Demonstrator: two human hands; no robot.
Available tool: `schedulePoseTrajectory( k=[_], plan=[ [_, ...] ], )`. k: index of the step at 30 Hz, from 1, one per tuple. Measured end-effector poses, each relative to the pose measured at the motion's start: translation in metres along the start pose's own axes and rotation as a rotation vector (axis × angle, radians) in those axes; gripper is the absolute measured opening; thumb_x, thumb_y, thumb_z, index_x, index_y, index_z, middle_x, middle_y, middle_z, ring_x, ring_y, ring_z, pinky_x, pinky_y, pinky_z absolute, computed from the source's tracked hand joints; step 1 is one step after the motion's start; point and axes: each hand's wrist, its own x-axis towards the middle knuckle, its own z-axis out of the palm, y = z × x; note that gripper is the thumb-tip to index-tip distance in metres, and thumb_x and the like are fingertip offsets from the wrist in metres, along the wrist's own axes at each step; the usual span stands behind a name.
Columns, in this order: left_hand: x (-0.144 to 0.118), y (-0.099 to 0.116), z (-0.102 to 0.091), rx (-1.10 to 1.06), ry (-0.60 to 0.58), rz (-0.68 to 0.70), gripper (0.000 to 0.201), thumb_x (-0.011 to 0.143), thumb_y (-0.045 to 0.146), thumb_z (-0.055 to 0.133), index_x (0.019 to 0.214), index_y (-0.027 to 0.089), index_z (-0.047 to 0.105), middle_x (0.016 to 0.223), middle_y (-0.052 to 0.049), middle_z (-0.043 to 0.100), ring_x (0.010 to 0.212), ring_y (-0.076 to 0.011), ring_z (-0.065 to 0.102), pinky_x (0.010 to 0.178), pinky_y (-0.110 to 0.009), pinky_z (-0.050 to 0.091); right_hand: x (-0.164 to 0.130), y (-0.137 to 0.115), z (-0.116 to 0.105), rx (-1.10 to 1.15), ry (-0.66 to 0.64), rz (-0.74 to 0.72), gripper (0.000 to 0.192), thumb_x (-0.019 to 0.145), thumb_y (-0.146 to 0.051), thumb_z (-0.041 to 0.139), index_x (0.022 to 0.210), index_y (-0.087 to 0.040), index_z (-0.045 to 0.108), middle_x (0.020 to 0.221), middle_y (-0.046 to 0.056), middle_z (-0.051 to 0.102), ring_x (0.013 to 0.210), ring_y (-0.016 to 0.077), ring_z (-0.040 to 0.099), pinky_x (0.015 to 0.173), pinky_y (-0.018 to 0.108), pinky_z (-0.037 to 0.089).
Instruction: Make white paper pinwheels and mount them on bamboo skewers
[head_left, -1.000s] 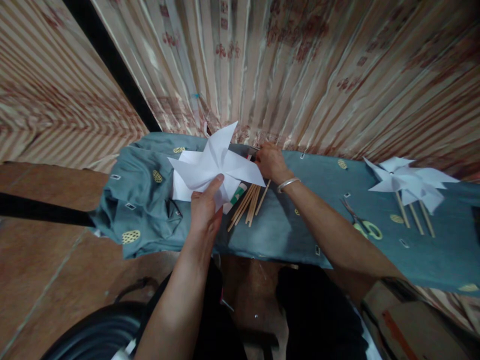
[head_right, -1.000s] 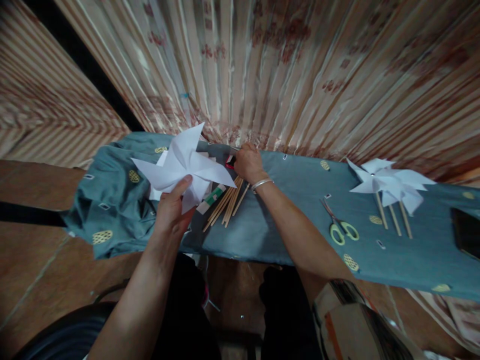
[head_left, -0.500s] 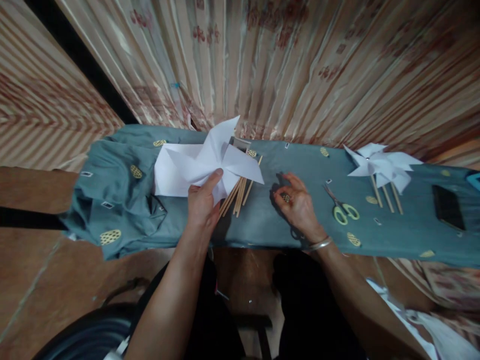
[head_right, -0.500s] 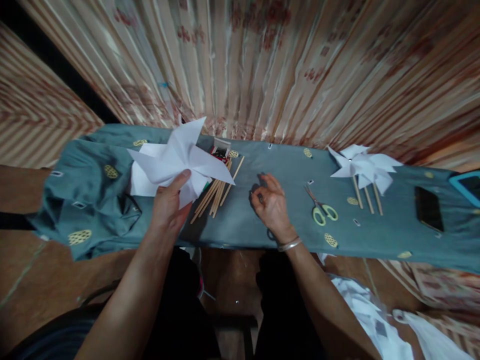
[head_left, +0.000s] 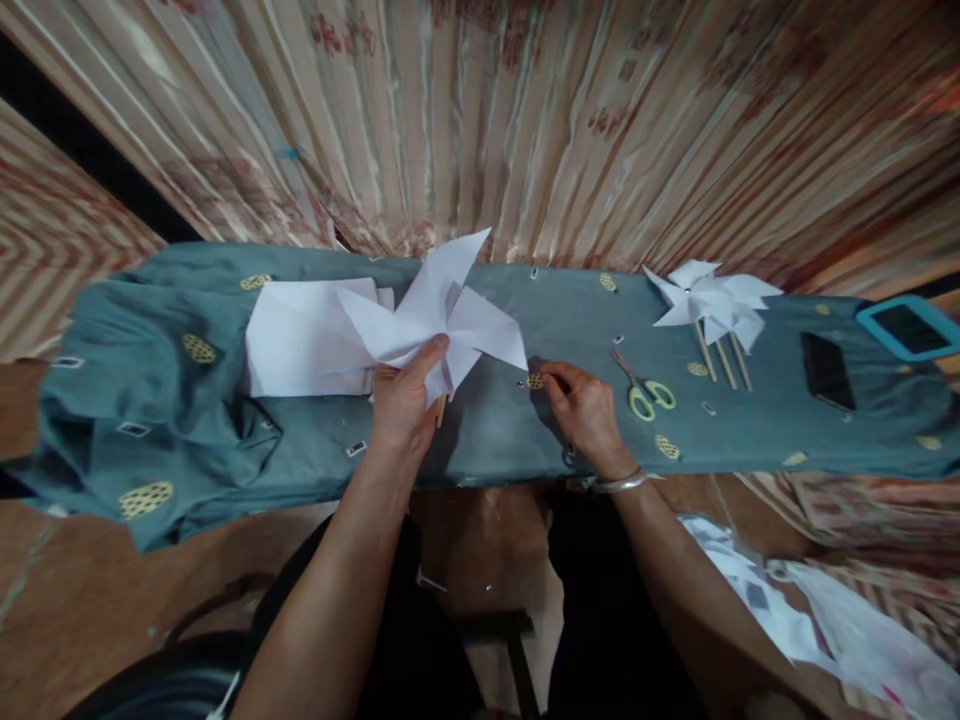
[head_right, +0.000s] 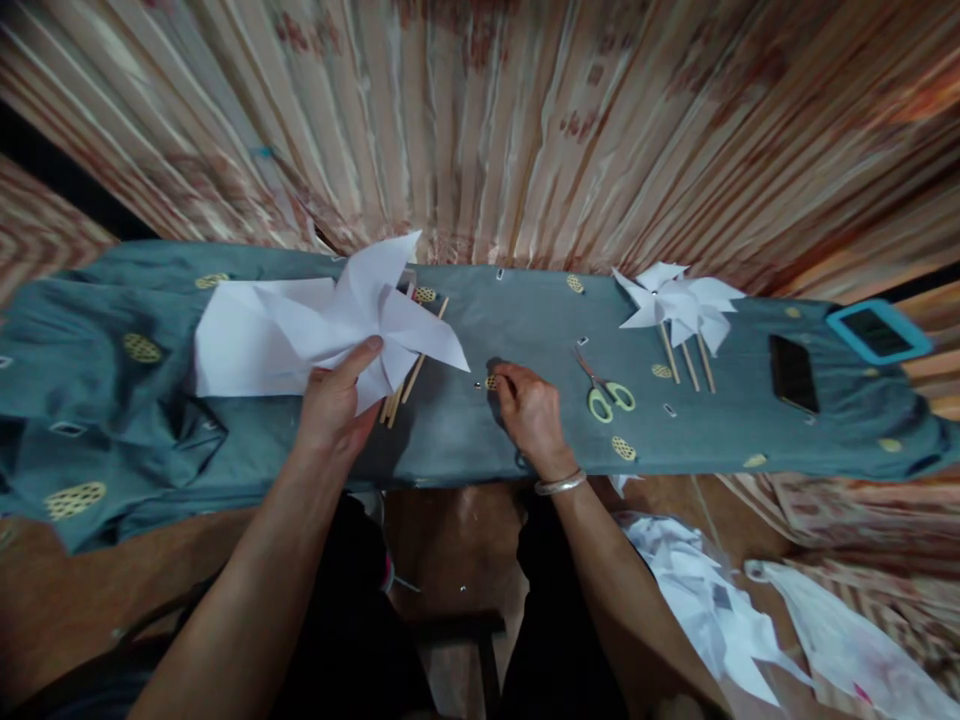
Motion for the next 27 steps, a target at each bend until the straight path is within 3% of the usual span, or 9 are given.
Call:
schedulePoseTrajectory(
  k=[6, 12, 20, 24, 27],
  plan=[
    [0.002, -0.003, 0.005, 0.003, 0.003, 0.005, 0.031, 0.048, 0.018, 0.087, 0.075, 0.015, 0.072, 0.086, -0.006, 0.078, 0.093, -0.0257, 0.073, 0.092, -0.036, 0.056, 0.010, -0.002, 0.008, 0.109, -0.116, -0.041, 0.019, 0.087, -0.025, 0.056, 0.094, -0.022, 0.073, 0.097, 0.006, 0.077, 0.091, 0.0224, 0.071, 0.087, 0.035, 0.054],
    [0.004, -0.004, 0.008, 0.013, 0.025, -0.021, 0.026, 0.050, 0.016, 0.086, 0.072, 0.016, 0.073, 0.074, -0.004, 0.076, 0.089, -0.0259, 0.073, 0.087, -0.035, 0.058, 0.014, 0.009, 0.011, 0.092, -0.154, -0.123, 0.013, 0.083, -0.027, 0.062, 0.085, -0.020, 0.074, 0.124, 0.013, 0.065, 0.113, 0.0266, 0.063, 0.101, 0.042, 0.047],
    [0.009, -0.012, 0.008, 0.067, 0.042, -0.038, 0.022, 0.055, 0.017, 0.084, 0.073, 0.015, 0.072, 0.074, -0.004, 0.075, 0.094, -0.0265, 0.073, 0.090, -0.038, 0.057, 0.018, 0.026, 0.021, 0.183, -0.118, -0.079, 0.011, 0.081, -0.024, 0.060, 0.078, -0.021, 0.070, 0.125, 0.011, 0.063, 0.114, 0.0255, 0.063, 0.100, 0.043, 0.046],
    [0.010, -0.014, 0.008, 0.099, 0.062, -0.033, 0.020, 0.055, 0.017, 0.084, 0.071, 0.017, 0.071, 0.077, -0.005, 0.075, 0.097, -0.0280, 0.072, 0.088, -0.038, 0.058, 0.020, 0.026, 0.017, 0.213, -0.072, -0.042, 0.011, 0.081, -0.024, 0.060, 0.079, -0.023, 0.070, 0.114, 0.009, 0.068, 0.116, 0.0246, 0.062, 0.102, 0.042, 0.046],
    [0.010, -0.016, 0.009, 0.113, 0.068, -0.036, 0.020, 0.056, 0.018, 0.085, 0.070, 0.019, 0.070, 0.078, -0.006, 0.076, 0.100, -0.0289, 0.071, 0.087, -0.039, 0.059, 0.019, 0.022, 0.019, 0.244, -0.054, -0.036, 0.010, 0.080, -0.029, 0.066, 0.084, -0.022, 0.071, 0.120, 0.010, 0.066, 0.118, 0.0256, 0.061, 0.103, 0.043, 0.045]
  ],
)
